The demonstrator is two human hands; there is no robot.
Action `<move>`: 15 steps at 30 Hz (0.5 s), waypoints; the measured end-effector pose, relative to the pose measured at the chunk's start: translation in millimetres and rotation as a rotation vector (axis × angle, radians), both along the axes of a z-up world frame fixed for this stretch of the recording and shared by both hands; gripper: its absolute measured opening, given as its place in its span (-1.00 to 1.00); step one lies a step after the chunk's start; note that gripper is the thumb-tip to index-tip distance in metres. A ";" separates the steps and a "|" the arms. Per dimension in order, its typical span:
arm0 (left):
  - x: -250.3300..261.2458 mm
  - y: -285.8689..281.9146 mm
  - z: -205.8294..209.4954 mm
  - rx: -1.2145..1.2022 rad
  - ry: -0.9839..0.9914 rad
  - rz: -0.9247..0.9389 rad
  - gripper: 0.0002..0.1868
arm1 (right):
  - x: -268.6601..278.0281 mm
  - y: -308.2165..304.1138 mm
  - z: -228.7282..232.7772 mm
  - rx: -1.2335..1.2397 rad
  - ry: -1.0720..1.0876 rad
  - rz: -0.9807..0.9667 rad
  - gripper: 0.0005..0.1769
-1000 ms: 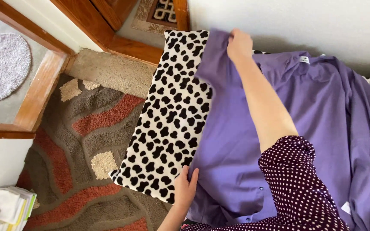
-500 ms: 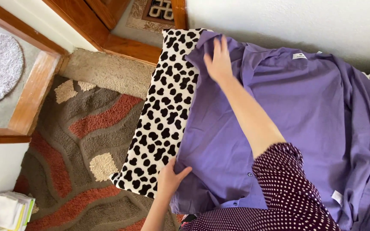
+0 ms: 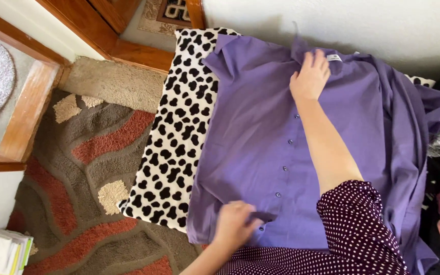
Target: The person folds a purple button-up shirt and a pink polo shirt on a leopard-print surface. They smooth each garment, fold sleeves and sides, then fold the shirts into neat rectangles and place them aside.
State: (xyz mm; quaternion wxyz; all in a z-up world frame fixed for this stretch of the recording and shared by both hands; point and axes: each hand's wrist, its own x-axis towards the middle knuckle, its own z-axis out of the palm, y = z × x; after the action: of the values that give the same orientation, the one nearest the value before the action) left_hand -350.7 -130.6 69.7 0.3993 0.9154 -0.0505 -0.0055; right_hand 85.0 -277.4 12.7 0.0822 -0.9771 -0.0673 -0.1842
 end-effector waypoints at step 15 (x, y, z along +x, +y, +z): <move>-25.0 -53.8 -20.2 -0.184 0.494 -0.088 -0.82 | 22.0 -70.4 -20.1 0.609 0.479 -0.299 -0.38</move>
State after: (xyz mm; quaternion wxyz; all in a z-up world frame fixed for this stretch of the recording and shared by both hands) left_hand -375.7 -184.5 49.4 0.4803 0.8432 0.0084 -0.2415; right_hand 107.0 -347.7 -7.4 0.3532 -0.9224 0.1540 0.0270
